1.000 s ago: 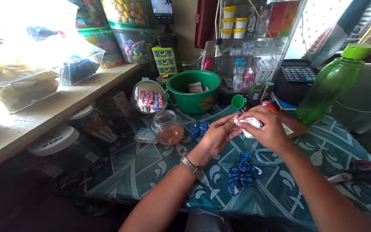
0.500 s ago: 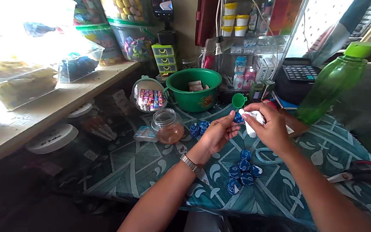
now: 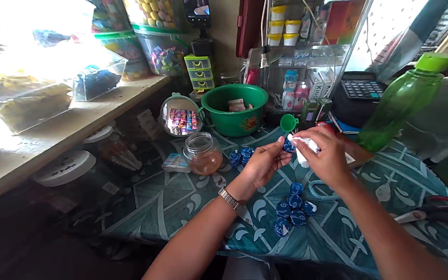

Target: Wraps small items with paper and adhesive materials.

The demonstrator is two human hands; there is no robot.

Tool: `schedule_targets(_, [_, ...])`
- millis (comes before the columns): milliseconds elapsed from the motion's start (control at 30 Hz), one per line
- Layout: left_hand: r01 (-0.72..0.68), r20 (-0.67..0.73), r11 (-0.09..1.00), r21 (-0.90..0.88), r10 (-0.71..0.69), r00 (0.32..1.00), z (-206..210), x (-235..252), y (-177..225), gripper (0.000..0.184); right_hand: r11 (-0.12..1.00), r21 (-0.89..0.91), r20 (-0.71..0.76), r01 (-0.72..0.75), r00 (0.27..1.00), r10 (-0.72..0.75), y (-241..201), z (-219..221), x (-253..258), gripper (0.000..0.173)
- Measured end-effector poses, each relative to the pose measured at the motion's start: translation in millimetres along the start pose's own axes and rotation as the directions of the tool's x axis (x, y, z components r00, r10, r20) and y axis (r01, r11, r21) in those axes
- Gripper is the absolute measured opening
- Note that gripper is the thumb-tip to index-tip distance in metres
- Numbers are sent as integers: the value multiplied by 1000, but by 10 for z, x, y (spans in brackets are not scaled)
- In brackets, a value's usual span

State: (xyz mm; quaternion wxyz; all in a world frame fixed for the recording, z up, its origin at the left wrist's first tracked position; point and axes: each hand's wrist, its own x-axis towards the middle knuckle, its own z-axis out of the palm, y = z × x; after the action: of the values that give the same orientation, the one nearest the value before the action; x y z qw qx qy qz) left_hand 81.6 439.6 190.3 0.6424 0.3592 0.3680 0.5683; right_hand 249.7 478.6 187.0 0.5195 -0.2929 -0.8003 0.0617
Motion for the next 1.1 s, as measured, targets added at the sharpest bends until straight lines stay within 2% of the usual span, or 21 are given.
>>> schedule_targets(100, [-9, -28, 1000, -4, 9, 1000, 4, 10, -19, 32, 991, 98, 148, 95, 983, -109, 38, 40, -35, 13])
schedule_targets(167, [-13, -39, 1000, -5, 13, 999, -5, 23, -8, 34, 985, 139, 254, 107, 957, -140, 83, -9, -15, 12])
schedule_targets(200, [-6, -50, 1000, -1, 6, 999, -2, 22, 0, 35, 986, 131, 259, 104, 956, -135, 98, -36, -2, 13])
schedule_targets(367, [28, -61, 998, 51, -24, 998, 30, -1, 5, 31, 999, 46, 62, 23, 998, -25, 68, -31, 12, 17])
schedule_targets(500, [2, -56, 999, 52, 1, 998, 39, -18, 5, 32, 996, 59, 69, 69, 995, -73, 28, 98, -43, 15])
schedule_targets(633, [-4, -41, 998, 67, 7, 999, 46, -26, 15, 31, 992, -56, 53, 114, 992, -111, 45, 44, -23, 14])
schedule_targets(733, [24, -50, 997, 70, -20, 999, 46, -23, 16, 32, 996, -87, -2, 24, 1000, -25, 74, -79, 33, 18])
schedule_targets(900, [122, -42, 992, -15, -122, 992, 90, -58, 28, 35, 991, 51, -70, -120, 990, 124, 44, -81, 49, 18])
schedule_targets(967, [114, -19, 992, -55, -115, 993, 95, -61, 21, 37, 984, 77, 12, -158, 987, 157, 35, -51, 41, 27])
schedule_targets(1100, [33, -101, 993, -111, -44, 994, 72, -37, 62, 37, 968, 89, 355, -234, 916, 188, 30, -86, 30, 55])
